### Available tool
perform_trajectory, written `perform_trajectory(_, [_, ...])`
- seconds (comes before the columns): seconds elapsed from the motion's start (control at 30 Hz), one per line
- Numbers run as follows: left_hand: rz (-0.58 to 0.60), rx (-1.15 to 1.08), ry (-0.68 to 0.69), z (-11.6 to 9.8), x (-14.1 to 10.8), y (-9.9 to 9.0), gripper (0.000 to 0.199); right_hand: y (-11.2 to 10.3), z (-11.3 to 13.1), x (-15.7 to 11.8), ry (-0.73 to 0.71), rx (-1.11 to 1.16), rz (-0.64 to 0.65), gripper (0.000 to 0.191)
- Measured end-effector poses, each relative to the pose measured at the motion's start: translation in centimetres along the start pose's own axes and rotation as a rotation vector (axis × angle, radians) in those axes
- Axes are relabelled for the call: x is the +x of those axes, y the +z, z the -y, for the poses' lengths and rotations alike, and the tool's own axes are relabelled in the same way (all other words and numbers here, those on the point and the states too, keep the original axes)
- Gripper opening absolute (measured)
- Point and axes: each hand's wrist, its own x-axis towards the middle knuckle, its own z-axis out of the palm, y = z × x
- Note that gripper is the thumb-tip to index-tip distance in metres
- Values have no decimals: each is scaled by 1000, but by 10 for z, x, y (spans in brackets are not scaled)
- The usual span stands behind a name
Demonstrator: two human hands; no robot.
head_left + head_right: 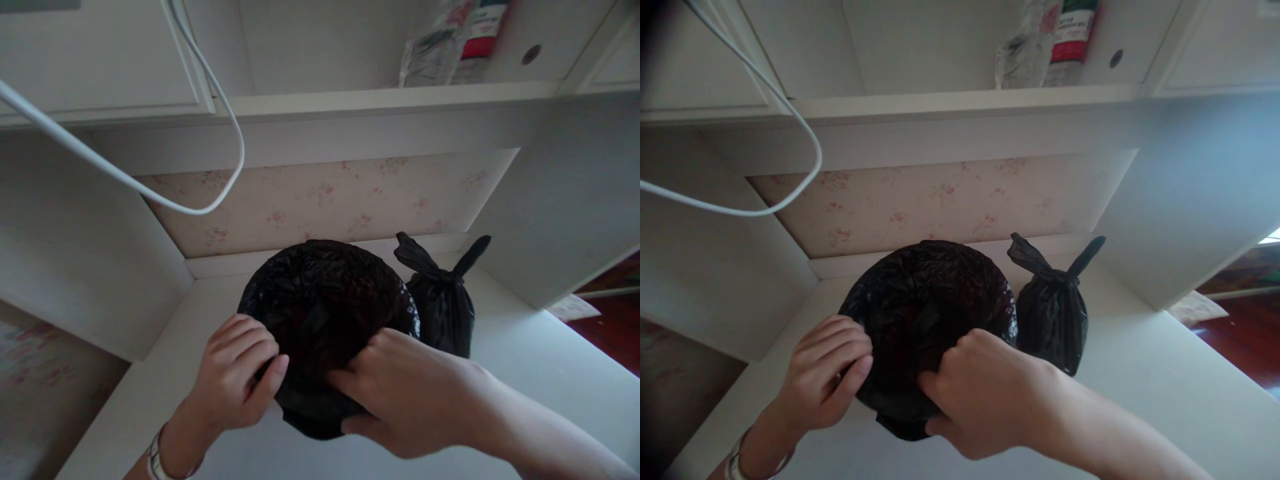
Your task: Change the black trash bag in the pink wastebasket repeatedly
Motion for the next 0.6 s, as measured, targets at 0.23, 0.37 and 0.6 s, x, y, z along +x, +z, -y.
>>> perform_trajectory(0.23, [-6, 159, -11, -53, 7, 15, 18, 5, 16, 11, -33, -108, -71, 24])
perform_trajectory(0.37, [-36, 196, 15, -38, -1, 26, 32, -7, 8, 1, 20, 57, -86, 34])
perform_trajectory(0.6, [-75, -81, 154, 30, -14, 8, 26, 8, -14, -6, 12, -46, -64, 30])
